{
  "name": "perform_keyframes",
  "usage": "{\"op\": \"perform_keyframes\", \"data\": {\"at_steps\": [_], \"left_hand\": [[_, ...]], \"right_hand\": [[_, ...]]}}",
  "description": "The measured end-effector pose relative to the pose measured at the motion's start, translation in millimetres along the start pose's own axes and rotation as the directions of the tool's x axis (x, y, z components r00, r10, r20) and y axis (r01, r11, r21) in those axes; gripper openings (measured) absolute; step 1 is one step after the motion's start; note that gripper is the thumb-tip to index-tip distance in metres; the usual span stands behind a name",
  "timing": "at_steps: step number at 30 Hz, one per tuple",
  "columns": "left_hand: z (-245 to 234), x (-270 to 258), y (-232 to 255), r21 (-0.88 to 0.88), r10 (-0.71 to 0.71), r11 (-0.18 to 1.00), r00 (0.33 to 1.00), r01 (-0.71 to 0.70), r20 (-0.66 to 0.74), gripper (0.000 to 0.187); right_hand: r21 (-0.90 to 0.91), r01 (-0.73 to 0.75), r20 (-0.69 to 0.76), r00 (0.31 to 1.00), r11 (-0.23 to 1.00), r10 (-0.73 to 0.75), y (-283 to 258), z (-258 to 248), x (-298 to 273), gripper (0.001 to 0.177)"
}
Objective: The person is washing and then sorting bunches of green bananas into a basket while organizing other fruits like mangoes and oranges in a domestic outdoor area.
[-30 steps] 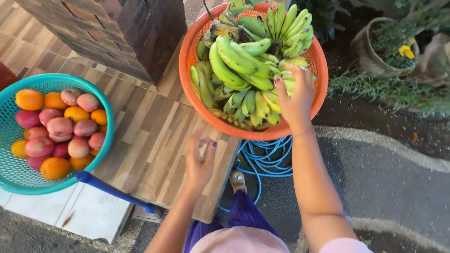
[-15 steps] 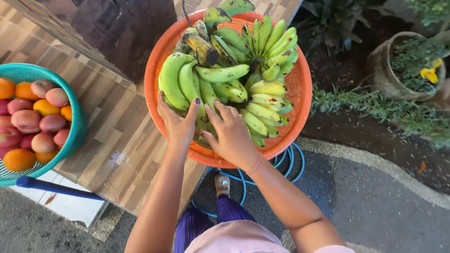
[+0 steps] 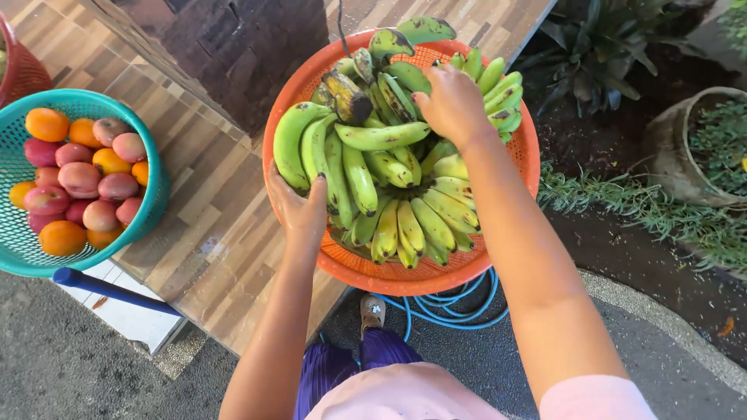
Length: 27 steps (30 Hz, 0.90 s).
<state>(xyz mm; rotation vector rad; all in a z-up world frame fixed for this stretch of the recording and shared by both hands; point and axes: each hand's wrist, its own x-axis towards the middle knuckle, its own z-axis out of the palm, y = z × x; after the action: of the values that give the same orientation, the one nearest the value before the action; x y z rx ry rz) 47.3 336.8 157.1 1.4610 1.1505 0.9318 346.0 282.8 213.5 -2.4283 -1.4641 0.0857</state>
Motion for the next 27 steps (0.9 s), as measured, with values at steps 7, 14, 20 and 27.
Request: {"op": "perform_keyframes", "data": {"at_steps": [7,14,20,27], "left_hand": [[-14.9,-5.4,-60.5,0.236,0.020,0.972,0.998,-0.006,-0.059,0.077],[-16.4,-32.0,-44.8,0.346,0.025,0.938,0.999,-0.009,-0.042,0.075],[-11.8,-39.5,-39.2,0.383,0.054,0.922,0.999,-0.052,0.007,0.081],[-18.4,-47.5,-48.7,0.357,0.066,0.933,0.997,-0.052,-0.026,0.076]], "right_hand": [[-0.218,-0.088,0.259,0.955,0.972,0.145,-3.6,42.1,67.0,0.108],[-0.130,-0.189,0.225,0.950,0.973,0.215,-3.5,57.8,69.5,0.105],[-0.040,-0.161,0.044,0.986,0.986,0.163,-8.1,52.5,65.3,0.075],[-0.061,-0.020,-0.170,0.985,0.998,0.010,-21.4,17.6,61.0,0.062]]}}
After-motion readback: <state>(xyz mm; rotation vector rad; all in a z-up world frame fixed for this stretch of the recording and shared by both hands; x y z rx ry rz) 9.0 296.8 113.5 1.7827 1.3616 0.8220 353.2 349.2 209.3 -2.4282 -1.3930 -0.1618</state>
